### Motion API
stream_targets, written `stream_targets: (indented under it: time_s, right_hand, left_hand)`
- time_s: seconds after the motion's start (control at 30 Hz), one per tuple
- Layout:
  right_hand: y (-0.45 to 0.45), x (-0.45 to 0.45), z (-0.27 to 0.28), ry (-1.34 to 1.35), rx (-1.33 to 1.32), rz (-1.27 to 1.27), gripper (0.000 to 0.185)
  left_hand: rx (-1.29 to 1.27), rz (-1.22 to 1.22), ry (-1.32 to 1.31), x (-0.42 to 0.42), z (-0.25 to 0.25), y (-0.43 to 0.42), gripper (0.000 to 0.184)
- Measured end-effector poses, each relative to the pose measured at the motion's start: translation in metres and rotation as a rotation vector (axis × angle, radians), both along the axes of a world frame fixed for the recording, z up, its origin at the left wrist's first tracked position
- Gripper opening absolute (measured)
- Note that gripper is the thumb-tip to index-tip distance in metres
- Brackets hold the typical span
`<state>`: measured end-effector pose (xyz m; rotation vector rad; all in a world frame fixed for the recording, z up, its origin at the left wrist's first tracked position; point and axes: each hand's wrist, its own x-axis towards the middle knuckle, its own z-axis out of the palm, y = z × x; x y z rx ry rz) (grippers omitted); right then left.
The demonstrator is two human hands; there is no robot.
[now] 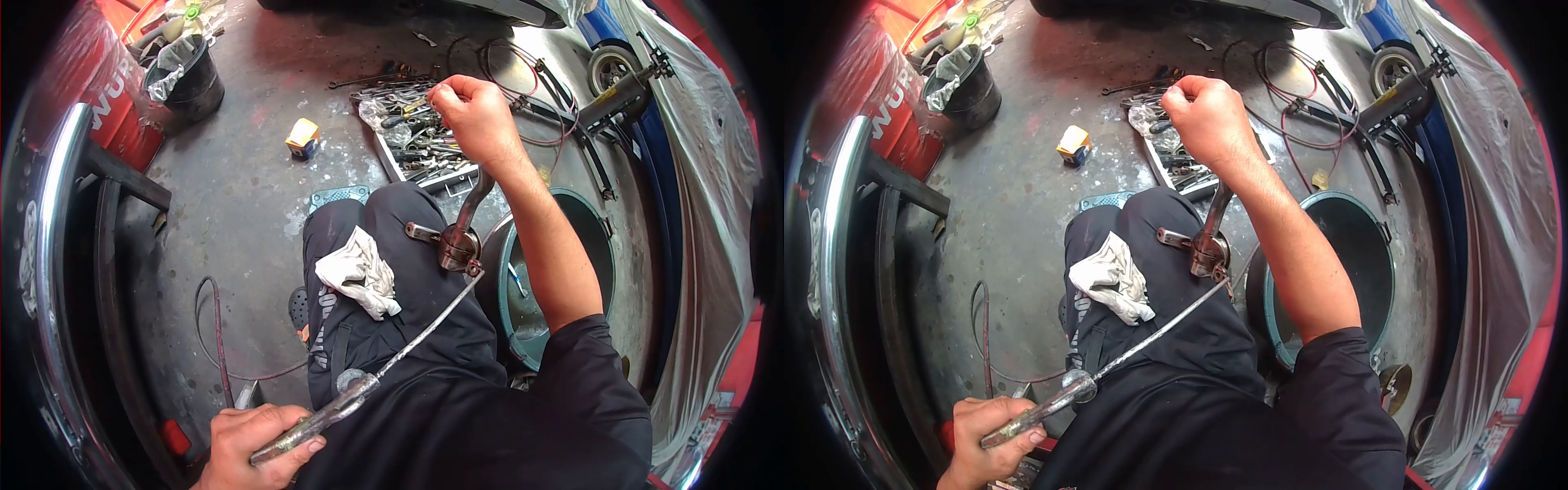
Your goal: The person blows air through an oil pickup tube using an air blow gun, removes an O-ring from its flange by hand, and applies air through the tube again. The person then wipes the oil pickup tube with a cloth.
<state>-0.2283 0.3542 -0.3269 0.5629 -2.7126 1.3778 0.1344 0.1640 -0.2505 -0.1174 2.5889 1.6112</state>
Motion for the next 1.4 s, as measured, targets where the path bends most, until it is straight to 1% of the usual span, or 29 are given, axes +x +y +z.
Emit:
stream_targets:
  time_s: [0.1,0.13,0.23,0.27,0.3,0.37,0.4,0.43,0.5,0.57,0.63,0.67,0.7,0.77,0.83,0.9,0.93,0.97,1.0,1.03,1.07,1.1,1.13,1.2,1.23,1.27,1.3,1.33,1.4]
  right_hand:
    - [-0.002,0.006,0.003,0.034,0.032,0.005,0.032]
    - [-0.001,0.007,0.002,0.018,0.003,0.051,0.033]
    - [0.0,0.013,0.008,-0.022,-0.052,0.165,0.032]
    - [0.001,0.017,0.01,-0.051,-0.073,0.227,0.032]
    - [0.002,0.02,0.01,-0.052,-0.071,0.231,0.032]
    - [0.002,0.025,0.012,-0.073,-0.118,0.289,0.03]
    - [0.001,0.028,0.014,-0.061,-0.124,0.297,0.029]
    - [0.001,0.031,0.015,-0.062,-0.123,0.296,0.029]
    - [0.001,0.037,0.016,-0.023,-0.119,0.338,0.029]
    - [0.004,0.039,0.018,-0.032,-0.125,0.358,0.027]
    - [0.011,0.037,0.017,-0.072,-0.115,0.412,0.024]
    - [0.014,0.038,0.018,-0.019,-0.16,0.448,0.023]
    - [0.017,0.039,0.019,-0.023,-0.162,0.449,0.023]
    - [0.023,0.037,0.021,-0.064,-0.215,0.52,0.025]
    - [0.026,0.034,0.02,-0.048,-0.219,0.545,0.022]
    - [0.029,0.029,0.02,-0.271,-0.295,0.543,0.022]
    - [0.029,0.027,0.022,-0.338,-0.353,0.584,0.032]
    - [0.032,0.02,0.023,-0.36,-0.368,0.622,0.045]
    - [0.032,0.015,0.021,-0.418,-0.407,0.615,0.047]
    - [0.032,0.012,0.019,-0.479,-0.447,0.607,0.05]
    - [0.031,0.011,0.019,-0.468,-0.423,0.603,0.049]
    - [0.029,0.011,0.022,-0.398,-0.38,0.641,0.048]
    - [0.025,0.013,0.022,-0.378,-0.394,0.647,0.046]
    - [0.017,0.021,0.023,-0.363,-0.395,0.622,0.039]
    - [0.016,0.017,0.016,-0.35,-0.412,0.642,0.037]
    - [0.014,0.017,0.013,-0.355,-0.422,0.619,0.037]
    - [0.013,0.018,0.011,-0.355,-0.433,0.594,0.037]
    - [0.012,0.02,0.011,-0.332,-0.415,0.555,0.038]
    - [0.013,0.023,0.011,-0.266,-0.353,0.559,0.037]
  left_hand:
    - [-0.017,-0.033,0.047,0.0,0.006,-0.002,0.025]
    - [-0.016,-0.031,0.046,0.001,0.004,-0.001,0.025]
    - [-0.073,0.108,-0.011,0.006,-0.009,-0.001,0.022]
    - [-0.128,0.075,0.021,0.003,-0.009,0.0,0.024]
    - [-0.126,0.079,0.02,-0.001,-0.009,0.002,0.024]
    - [-0.2,0.036,0.046,-0.011,-0.011,0.007,0.026]
    - [-0.212,0.037,0.112,-0.015,-0.016,0.013,0.026]
    - [-0.211,0.037,0.113,-0.02,-0.016,0.016,0.026]
    - [-0.199,-0.01,0.083,-0.027,-0.015,0.019,0.023]
    - [-0.195,0.023,0.132,-0.028,-0.026,0.018,0.02]
    - [-0.155,0.105,0.108,-0.027,-0.028,0.009,0.016]
    - [-0.164,0.104,0.071,-0.027,-0.024,0.004,0.02]
    - [-0.166,0.105,0.067,-0.028,-0.025,0.002,0.02]
    - [-0.107,0.162,-0.043,-0.029,-0.029,-0.001,0.019]
    - [-0.093,0.174,-0.055,-0.031,-0.03,-0.002,0.018]
    - [-0.075,0.145,-0.154,-0.033,-0.027,-0.005,0.018]
    - [-0.079,0.144,-0.137,-0.031,-0.025,-0.008,0.018]
    - [-0.047,0.162,-0.058,-0.025,-0.022,-0.012,0.021]
    - [-0.016,0.182,0.029,-0.021,-0.017,-0.017,0.025]
    - [-0.025,0.184,0.06,-0.017,-0.01,-0.022,0.025]
    - [-0.081,0.196,0.183,-0.012,-0.001,-0.027,0.024]
    - [-0.135,0.21,0.3,-0.009,0.01,-0.029,0.024]
    - [-0.137,0.218,0.314,-0.007,0.023,-0.031,0.024]
    - [-0.155,0.182,0.266,-0.004,0.047,-0.033,0.032]
    - [-0.158,0.195,0.268,-0.002,0.044,-0.031,0.032]
    - [-0.181,0.25,0.249,-0.001,0.037,-0.03,0.027]
    - [-0.204,0.302,0.234,-0.003,0.031,-0.028,0.027]
    - [-0.154,0.338,0.283,-0.003,0.026,-0.025,0.026]
    - [-0.123,0.358,0.188,-0.003,0.033,-0.024,0.029]
